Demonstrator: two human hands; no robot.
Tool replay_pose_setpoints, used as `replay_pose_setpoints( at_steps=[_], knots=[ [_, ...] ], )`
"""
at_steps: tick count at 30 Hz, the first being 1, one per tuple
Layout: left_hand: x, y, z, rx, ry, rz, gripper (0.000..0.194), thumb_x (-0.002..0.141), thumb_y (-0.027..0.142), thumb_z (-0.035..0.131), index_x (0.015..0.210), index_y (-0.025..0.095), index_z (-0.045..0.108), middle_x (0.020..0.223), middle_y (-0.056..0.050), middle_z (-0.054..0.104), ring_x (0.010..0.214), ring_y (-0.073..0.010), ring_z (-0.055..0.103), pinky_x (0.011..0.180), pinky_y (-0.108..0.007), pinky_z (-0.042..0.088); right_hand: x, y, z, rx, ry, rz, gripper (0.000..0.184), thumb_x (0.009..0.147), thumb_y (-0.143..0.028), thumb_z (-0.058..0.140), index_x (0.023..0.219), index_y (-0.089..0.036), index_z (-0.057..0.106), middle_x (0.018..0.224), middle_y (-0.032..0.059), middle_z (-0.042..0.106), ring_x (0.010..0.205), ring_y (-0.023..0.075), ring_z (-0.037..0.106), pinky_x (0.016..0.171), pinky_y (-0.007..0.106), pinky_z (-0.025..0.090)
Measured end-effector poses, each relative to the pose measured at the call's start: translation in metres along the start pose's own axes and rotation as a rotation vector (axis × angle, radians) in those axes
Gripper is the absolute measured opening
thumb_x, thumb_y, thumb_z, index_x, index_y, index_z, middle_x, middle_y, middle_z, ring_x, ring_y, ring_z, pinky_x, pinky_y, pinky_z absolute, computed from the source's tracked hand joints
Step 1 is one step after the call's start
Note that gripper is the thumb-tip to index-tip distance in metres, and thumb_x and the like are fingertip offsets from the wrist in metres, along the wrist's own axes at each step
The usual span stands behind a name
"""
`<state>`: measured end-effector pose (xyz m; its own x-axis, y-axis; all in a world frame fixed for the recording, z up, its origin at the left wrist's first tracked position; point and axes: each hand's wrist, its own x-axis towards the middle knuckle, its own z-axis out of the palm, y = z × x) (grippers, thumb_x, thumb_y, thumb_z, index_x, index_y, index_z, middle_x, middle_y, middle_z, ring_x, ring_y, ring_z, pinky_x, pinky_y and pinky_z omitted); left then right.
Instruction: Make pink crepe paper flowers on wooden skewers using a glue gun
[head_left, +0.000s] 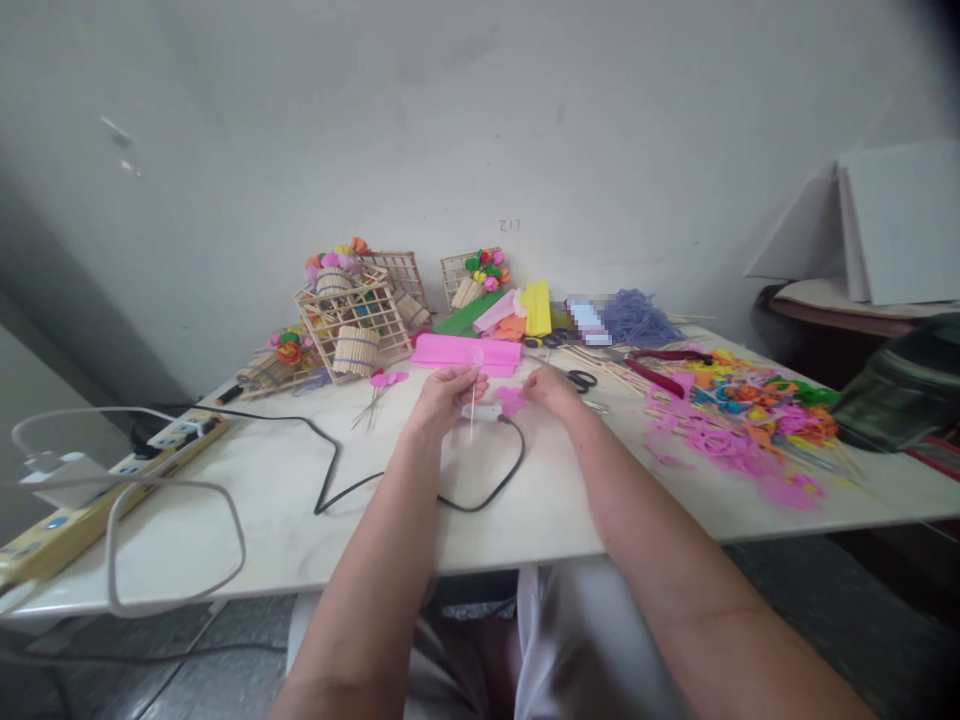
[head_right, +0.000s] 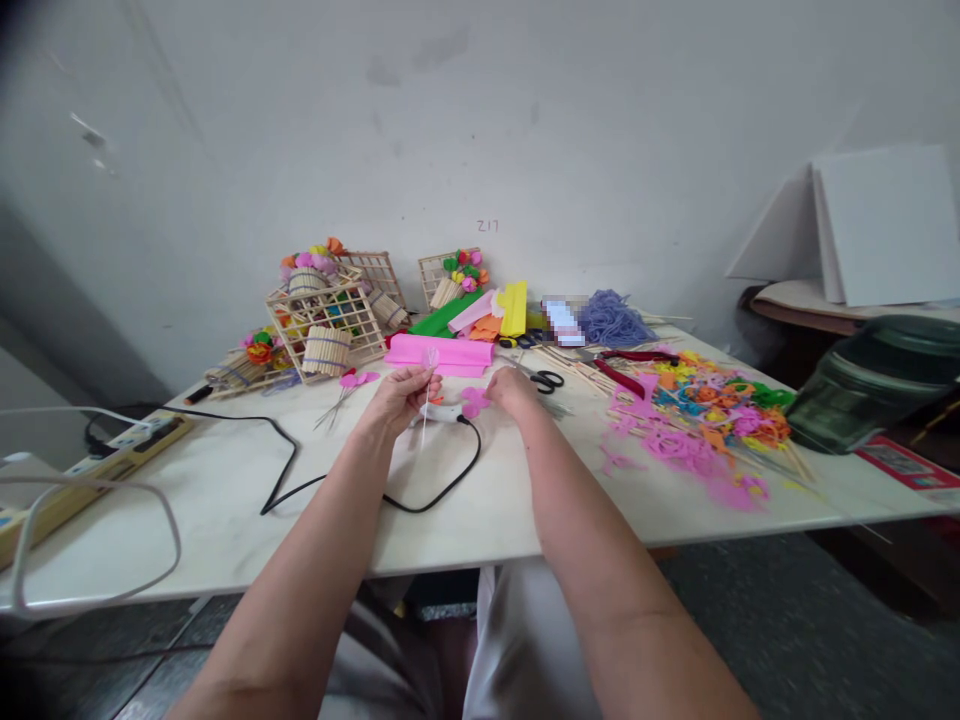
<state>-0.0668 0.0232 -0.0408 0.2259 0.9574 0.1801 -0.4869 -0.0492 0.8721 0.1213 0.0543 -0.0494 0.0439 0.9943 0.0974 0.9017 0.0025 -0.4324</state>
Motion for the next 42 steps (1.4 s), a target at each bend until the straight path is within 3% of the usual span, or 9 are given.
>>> replay_pose_setpoints(
  at_steps=[5, 11, 18, 24, 33, 42],
  knots=[
    [0.000, 0.000, 0.000, 0.014, -0.009, -0.005, 0.007, 0.065, 0.011, 0.064, 0.070, 0.006, 0.064, 0.065, -0.008, 0.064, 0.054, -0.0088, 0.059, 0.056, -0.018, 0.048, 0.001, 0.002, -0.001, 0.093, 0.044, -0.006, 0.011, 0.061, -0.031, 0.064, 0.064, -0.022, 0.068, 0.069, 0.0021, 0.066, 0.065, 0.0152, 0.060, 0.055, 0.023, 0.040],
    [-0.002, 0.001, 0.001, 0.039, -0.003, -0.021, 0.006, 0.065, 0.011, 0.064, 0.069, 0.006, 0.065, 0.062, -0.007, 0.063, 0.054, -0.0090, 0.059, 0.057, -0.018, 0.048, 0.014, 0.011, 0.012, 0.366, 0.081, 0.002, 0.010, 0.058, -0.021, 0.065, 0.067, -0.016, 0.066, 0.055, 0.0005, 0.062, 0.046, 0.0103, 0.053, 0.047, 0.020, 0.040],
    [-0.003, 0.001, 0.004, 0.044, 0.005, -0.052, 0.006, 0.065, 0.010, 0.064, 0.068, 0.005, 0.064, 0.062, -0.008, 0.064, 0.055, -0.0097, 0.060, 0.057, -0.017, 0.048, 0.005, 0.001, 0.001, 0.876, 0.087, -0.006, 0.013, 0.057, -0.024, 0.065, 0.063, -0.013, 0.060, 0.050, -0.0015, 0.056, 0.038, 0.0053, 0.043, 0.035, 0.016, 0.030],
    [-0.003, -0.001, 0.004, 0.081, 0.017, -0.101, 0.004, 0.066, 0.010, 0.063, 0.068, 0.006, 0.064, 0.064, -0.009, 0.065, 0.054, -0.0097, 0.060, 0.056, -0.018, 0.049, 0.000, -0.007, -0.007, 1.247, 0.052, -0.111, 0.025, 0.050, -0.028, 0.071, 0.066, -0.013, 0.059, 0.051, -0.0035, 0.055, 0.039, 0.0034, 0.040, 0.037, 0.016, 0.032],
    [-0.001, -0.005, 0.003, 0.090, 0.013, -0.116, 0.004, 0.067, 0.008, 0.062, 0.067, 0.005, 0.063, 0.064, -0.010, 0.065, 0.054, -0.0105, 0.060, 0.055, -0.018, 0.049, -0.018, -0.027, -0.016, 1.378, -0.085, -0.133, 0.026, 0.049, -0.026, 0.072, 0.064, -0.012, 0.057, 0.055, -0.0018, 0.057, 0.041, 0.0031, 0.041, 0.039, 0.017, 0.031],
    [0.000, -0.006, 0.001, 0.087, 0.014, -0.141, 0.006, 0.067, 0.008, 0.061, 0.071, 0.004, 0.064, 0.066, -0.010, 0.065, 0.056, -0.0113, 0.061, 0.056, -0.019, 0.050, -0.022, -0.038, -0.005, 1.406, -0.064, -0.092, 0.028, 0.045, -0.025, 0.074, 0.064, -0.013, 0.057, 0.051, -0.0040, 0.054, 0.039, 0.0029, 0.039, 0.037, 0.016, 0.029]
  ],
)
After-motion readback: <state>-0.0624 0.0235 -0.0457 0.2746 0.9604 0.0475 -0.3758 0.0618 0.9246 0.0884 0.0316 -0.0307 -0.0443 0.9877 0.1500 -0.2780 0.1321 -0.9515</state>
